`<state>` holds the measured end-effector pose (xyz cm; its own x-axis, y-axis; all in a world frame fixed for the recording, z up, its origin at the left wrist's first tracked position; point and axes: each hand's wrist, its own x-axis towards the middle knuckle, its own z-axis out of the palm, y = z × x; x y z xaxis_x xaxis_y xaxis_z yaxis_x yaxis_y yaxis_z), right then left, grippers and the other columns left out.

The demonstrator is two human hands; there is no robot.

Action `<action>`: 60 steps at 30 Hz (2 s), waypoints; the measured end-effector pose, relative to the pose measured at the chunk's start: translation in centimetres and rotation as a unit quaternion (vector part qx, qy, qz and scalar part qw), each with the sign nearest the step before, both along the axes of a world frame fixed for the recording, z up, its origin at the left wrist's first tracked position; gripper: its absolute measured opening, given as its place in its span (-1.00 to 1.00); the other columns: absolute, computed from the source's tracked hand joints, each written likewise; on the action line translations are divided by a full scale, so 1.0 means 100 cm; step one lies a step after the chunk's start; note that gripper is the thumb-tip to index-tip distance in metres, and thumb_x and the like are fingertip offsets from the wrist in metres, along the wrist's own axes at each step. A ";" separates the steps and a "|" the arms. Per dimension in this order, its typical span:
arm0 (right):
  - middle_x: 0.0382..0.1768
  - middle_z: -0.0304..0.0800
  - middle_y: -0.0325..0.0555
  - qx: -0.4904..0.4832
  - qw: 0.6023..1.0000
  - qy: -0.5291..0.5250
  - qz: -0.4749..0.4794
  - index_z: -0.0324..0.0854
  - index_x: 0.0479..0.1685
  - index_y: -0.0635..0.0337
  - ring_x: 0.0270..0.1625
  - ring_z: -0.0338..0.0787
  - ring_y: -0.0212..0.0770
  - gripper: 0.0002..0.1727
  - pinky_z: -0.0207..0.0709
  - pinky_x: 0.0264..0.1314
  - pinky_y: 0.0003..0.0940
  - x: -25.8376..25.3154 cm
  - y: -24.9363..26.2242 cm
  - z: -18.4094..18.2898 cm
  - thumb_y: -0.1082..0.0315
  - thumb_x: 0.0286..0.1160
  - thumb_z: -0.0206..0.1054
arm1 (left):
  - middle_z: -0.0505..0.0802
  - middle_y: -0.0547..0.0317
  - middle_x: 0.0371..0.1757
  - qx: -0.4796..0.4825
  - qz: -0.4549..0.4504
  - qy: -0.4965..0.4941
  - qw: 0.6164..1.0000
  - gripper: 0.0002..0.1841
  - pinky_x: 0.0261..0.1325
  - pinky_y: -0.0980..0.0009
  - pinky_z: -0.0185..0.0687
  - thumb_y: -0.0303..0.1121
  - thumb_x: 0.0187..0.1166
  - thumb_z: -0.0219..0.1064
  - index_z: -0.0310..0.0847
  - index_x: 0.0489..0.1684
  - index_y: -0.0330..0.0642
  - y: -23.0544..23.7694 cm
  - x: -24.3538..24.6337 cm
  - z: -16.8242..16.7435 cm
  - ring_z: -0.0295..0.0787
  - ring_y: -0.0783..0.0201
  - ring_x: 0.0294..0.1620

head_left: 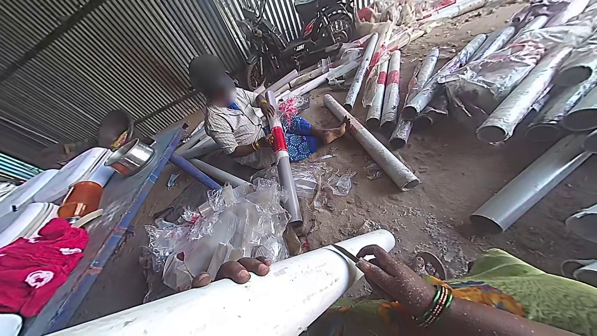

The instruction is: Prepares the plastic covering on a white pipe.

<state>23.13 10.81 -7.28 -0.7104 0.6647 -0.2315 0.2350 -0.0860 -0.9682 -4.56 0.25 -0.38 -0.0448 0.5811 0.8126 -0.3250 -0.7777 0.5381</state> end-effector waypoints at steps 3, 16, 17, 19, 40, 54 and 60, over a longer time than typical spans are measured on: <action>-0.56 0.48 -0.42 0.011 1.000 -0.003 0.006 0.42 0.34 0.18 -0.63 0.42 -0.55 -0.63 0.38 -0.52 -0.57 0.000 0.002 0.000 0.12 0.81 0.08 | 0.80 0.03 0.28 0.009 0.017 0.003 1.000 -0.53 0.34 0.01 0.67 -0.06 0.79 -0.10 0.53 0.51 0.05 -0.001 -0.003 -0.003 0.77 -0.09 0.29; -0.35 0.75 0.02 0.289 0.957 0.032 0.011 0.51 0.34 0.32 -0.40 0.75 -0.07 -0.56 0.65 -0.30 -0.12 -0.002 -0.021 0.005 0.11 0.82 0.09 | 0.91 0.09 -0.15 -0.157 0.130 -0.056 0.977 -0.57 0.13 0.16 0.81 -0.13 0.74 -0.03 0.83 -0.09 -0.08 -0.012 0.032 0.036 0.90 0.03 -0.02; -0.38 0.74 0.03 0.315 0.949 0.033 0.011 0.52 0.32 0.32 -0.43 0.76 -0.03 -0.57 0.65 -0.36 -0.10 -0.003 -0.023 0.005 0.11 0.81 0.11 | 0.91 0.08 -0.13 -0.175 0.114 -0.037 0.977 -0.57 0.15 0.18 0.80 -0.12 0.72 -0.01 0.85 -0.09 -0.07 -0.013 0.029 0.039 0.90 0.03 0.01; -0.40 0.74 0.04 0.326 0.945 0.015 0.011 0.53 0.30 0.32 -0.45 0.77 0.01 -0.57 0.65 -0.39 -0.06 -0.004 -0.023 0.003 0.11 0.81 0.11 | 0.91 0.09 -0.14 -0.188 0.100 -0.015 0.977 -0.57 0.16 0.21 0.80 -0.12 0.71 0.02 0.86 -0.10 -0.09 -0.012 0.030 0.044 0.90 0.06 0.02; 0.07 0.75 0.35 0.100 0.955 -0.275 0.042 0.33 0.58 0.29 0.17 0.78 0.32 -0.49 0.54 0.27 0.24 -0.009 0.025 0.000 0.09 0.95 -0.08 | 0.88 0.07 0.10 -0.118 0.078 -0.036 0.989 -0.55 0.29 0.06 0.73 -0.06 0.75 -0.03 0.78 0.17 -0.04 -0.014 0.008 0.020 0.82 -0.03 0.22; -0.02 0.76 0.33 0.106 0.960 -0.254 0.043 0.32 0.57 0.30 0.05 0.81 0.31 -0.50 0.57 0.18 0.25 -0.009 0.021 -0.002 0.09 0.94 -0.04 | 0.96 -0.03 -0.21 -0.135 0.174 -0.158 0.963 -0.57 -0.01 0.27 0.87 -0.14 0.70 0.03 0.84 -0.18 -0.19 -0.003 0.049 0.034 0.96 0.01 -0.13; -0.05 0.75 0.32 0.103 0.963 -0.246 0.042 0.33 0.56 0.31 0.02 0.80 0.29 -0.51 0.58 0.18 0.22 -0.010 0.020 -0.003 0.11 0.94 -0.04 | 0.96 0.14 -0.19 -0.085 0.241 -0.162 0.953 -0.55 -0.02 0.29 0.87 -0.11 0.84 -0.14 0.74 -0.04 -0.05 -0.001 0.045 0.018 0.96 0.14 -0.14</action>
